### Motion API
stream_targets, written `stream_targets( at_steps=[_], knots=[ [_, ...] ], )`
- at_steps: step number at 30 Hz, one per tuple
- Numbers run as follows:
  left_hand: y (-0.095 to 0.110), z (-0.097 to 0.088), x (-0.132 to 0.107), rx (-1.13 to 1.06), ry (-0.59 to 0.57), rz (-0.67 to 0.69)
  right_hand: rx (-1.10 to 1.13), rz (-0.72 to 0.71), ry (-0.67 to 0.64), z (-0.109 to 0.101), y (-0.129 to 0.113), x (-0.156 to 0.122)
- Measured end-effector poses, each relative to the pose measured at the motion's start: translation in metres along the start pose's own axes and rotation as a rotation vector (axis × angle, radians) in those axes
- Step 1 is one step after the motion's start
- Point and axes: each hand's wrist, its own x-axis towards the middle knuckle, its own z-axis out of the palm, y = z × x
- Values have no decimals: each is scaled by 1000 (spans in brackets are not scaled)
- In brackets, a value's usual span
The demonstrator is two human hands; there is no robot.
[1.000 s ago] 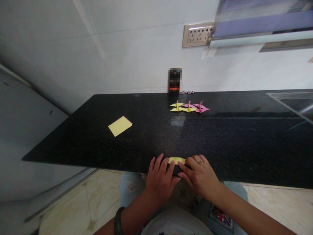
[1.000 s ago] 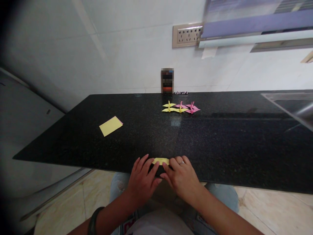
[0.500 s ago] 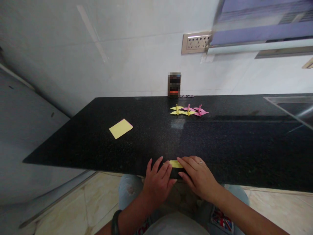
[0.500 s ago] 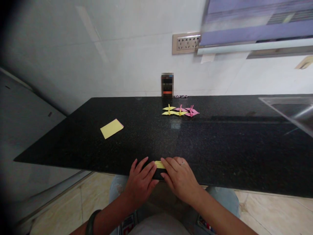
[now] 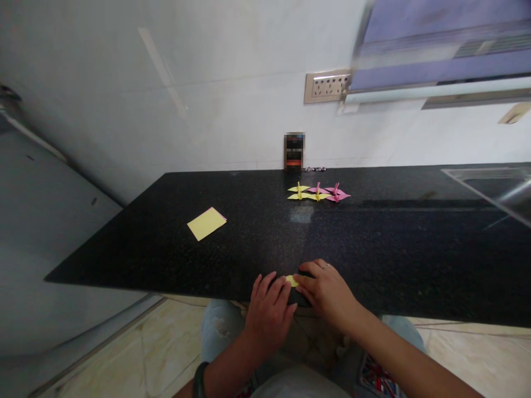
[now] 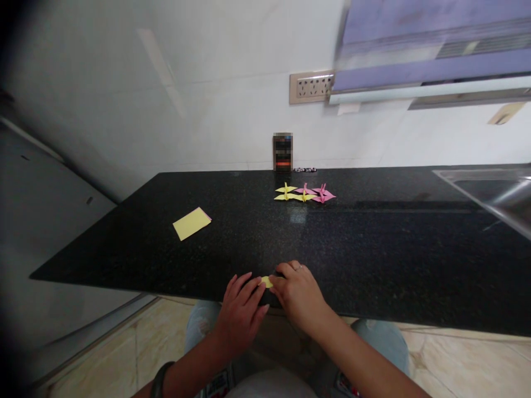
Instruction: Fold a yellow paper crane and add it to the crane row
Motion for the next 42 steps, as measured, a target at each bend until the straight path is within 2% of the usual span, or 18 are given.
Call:
stream_targets(
  at_steps=[4,7,10,14,16,19,23,30,34,38,42],
  knots=[
    [-4,-4,-3,-154,99,-47,31,27,14,3,-1,1],
    [-2,-10,1,-402,163,-294,171,156,127,8,3,0],
    [3,-9,11,-738,85,-560,311,249,207,11,6,0],
    [15,-3,26,-1066,-27,-696,518,314,282,8,2,1],
    [22,-7,34,-1173,-40,-678,655,340,317,2,-4,1],
    [31,-21,43,-1331,-28,-533,768,319,337,-11,-16,-1],
    [36,-37,46,-1352,37,-497,798,297,359,-23,-24,-4],
    [36,-41,44,-1398,11,-506,877,476,412,-25,-27,-2],
    [38,-42,47,-1317,54,-519,850,402,381,-32,-31,1],
    [40,-43,50,-1352,88,-561,838,337,367,-38,-36,2],
    [40,-43,50,-1366,141,-609,887,380,345,-36,-36,0]
  ],
)
